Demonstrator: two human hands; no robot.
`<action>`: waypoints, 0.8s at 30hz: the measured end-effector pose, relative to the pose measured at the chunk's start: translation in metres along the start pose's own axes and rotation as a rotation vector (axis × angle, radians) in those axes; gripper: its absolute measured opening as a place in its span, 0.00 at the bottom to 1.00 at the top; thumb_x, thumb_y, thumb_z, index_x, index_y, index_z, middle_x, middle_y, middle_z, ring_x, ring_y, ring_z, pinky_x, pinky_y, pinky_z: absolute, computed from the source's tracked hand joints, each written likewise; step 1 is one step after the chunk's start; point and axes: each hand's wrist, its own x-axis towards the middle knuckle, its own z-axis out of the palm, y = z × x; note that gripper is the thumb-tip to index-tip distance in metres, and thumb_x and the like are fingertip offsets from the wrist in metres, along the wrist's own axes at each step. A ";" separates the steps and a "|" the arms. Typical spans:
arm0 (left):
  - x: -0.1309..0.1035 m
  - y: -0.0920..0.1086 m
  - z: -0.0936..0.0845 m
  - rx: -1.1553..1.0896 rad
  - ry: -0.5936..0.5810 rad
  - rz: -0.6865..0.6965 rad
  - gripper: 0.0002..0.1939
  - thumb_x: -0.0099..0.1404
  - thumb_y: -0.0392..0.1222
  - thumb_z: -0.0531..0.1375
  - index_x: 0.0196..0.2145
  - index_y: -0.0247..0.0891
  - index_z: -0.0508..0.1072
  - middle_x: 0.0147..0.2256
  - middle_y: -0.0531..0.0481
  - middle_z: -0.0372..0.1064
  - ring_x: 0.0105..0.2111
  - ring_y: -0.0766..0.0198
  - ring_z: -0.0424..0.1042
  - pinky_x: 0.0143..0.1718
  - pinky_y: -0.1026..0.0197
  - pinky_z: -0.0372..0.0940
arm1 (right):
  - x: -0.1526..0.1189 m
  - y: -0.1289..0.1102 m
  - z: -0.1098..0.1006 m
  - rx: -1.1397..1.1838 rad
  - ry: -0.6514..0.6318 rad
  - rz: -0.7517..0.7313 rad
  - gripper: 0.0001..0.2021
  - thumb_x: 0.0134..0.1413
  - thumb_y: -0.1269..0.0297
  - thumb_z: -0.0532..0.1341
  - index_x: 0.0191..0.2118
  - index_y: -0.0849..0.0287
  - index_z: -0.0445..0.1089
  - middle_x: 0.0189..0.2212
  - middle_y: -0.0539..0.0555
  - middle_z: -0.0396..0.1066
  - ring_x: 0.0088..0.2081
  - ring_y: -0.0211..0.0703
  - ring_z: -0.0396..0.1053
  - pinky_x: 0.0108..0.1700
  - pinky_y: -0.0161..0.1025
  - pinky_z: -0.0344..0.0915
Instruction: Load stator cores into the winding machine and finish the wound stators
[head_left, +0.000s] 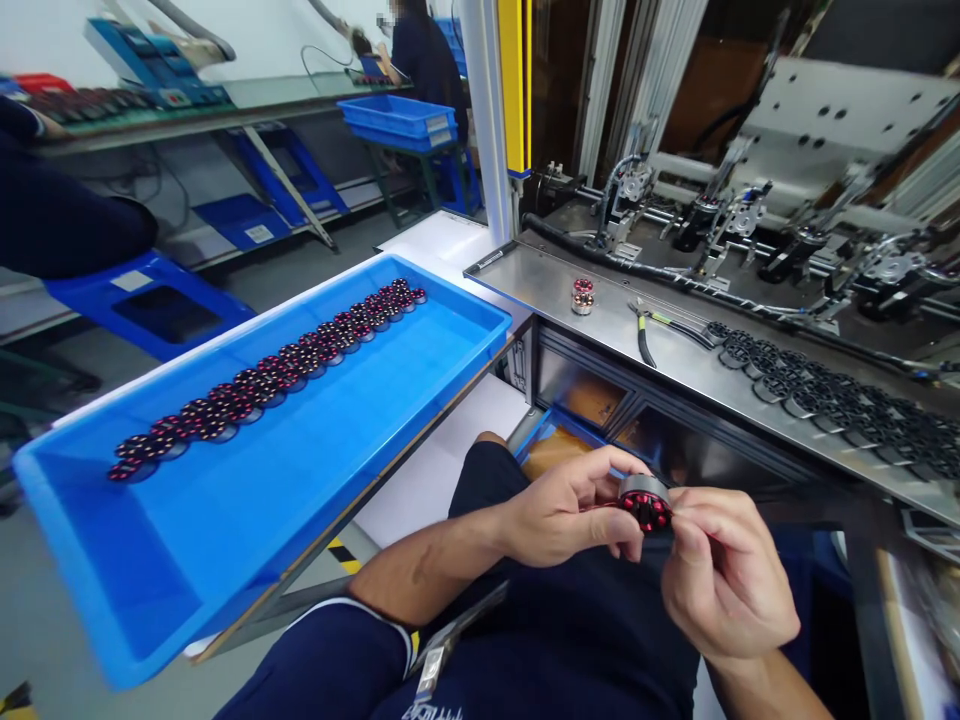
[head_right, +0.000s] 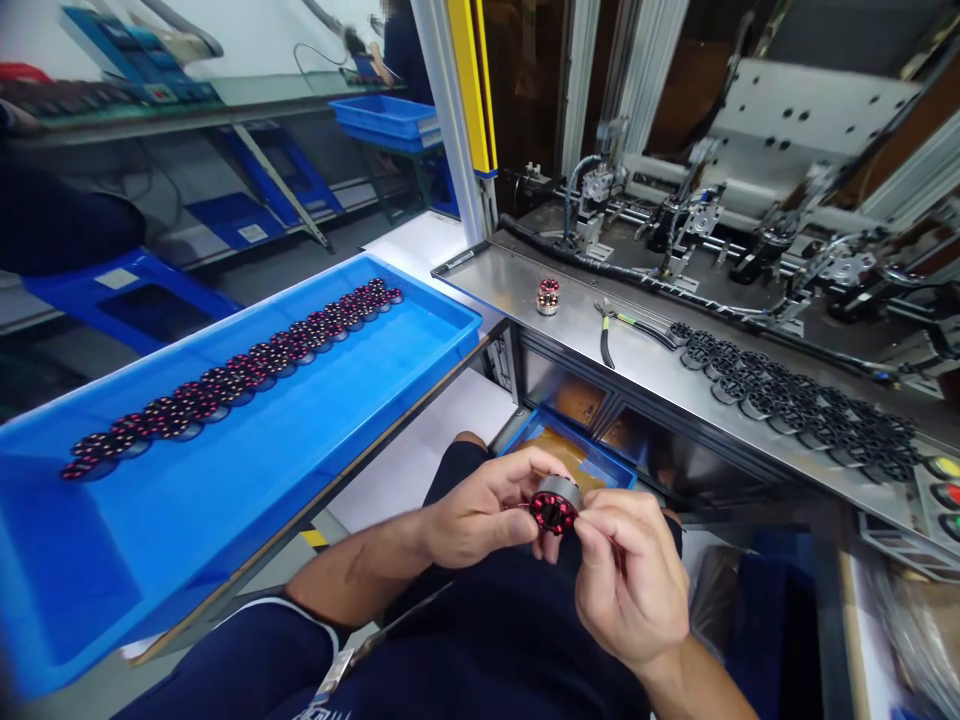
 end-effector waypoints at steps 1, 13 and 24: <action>0.000 -0.002 -0.001 -0.032 -0.002 0.020 0.21 0.66 0.50 0.64 0.50 0.37 0.66 0.32 0.51 0.72 0.28 0.69 0.74 0.30 0.67 0.69 | 0.000 0.000 -0.002 -0.029 -0.023 0.001 0.09 0.56 0.78 0.62 0.40 0.58 0.72 0.32 0.53 0.73 0.31 0.42 0.73 0.31 0.39 0.70; 0.001 0.004 0.003 -0.120 0.168 0.225 0.15 0.56 0.45 0.72 0.31 0.36 0.71 0.46 0.41 0.74 0.52 0.51 0.74 0.48 0.49 0.74 | 0.014 -0.011 -0.005 0.039 -0.055 0.171 0.09 0.57 0.80 0.61 0.35 0.58 0.71 0.28 0.51 0.69 0.29 0.39 0.69 0.30 0.38 0.66; 0.003 -0.003 0.004 -0.229 -0.100 -0.092 0.18 0.67 0.52 0.63 0.45 0.38 0.63 0.29 0.49 0.75 0.26 0.63 0.79 0.27 0.65 0.71 | 0.014 -0.003 -0.030 -0.142 -0.237 -0.134 0.11 0.56 0.78 0.63 0.43 0.58 0.71 0.33 0.53 0.75 0.34 0.40 0.75 0.35 0.36 0.72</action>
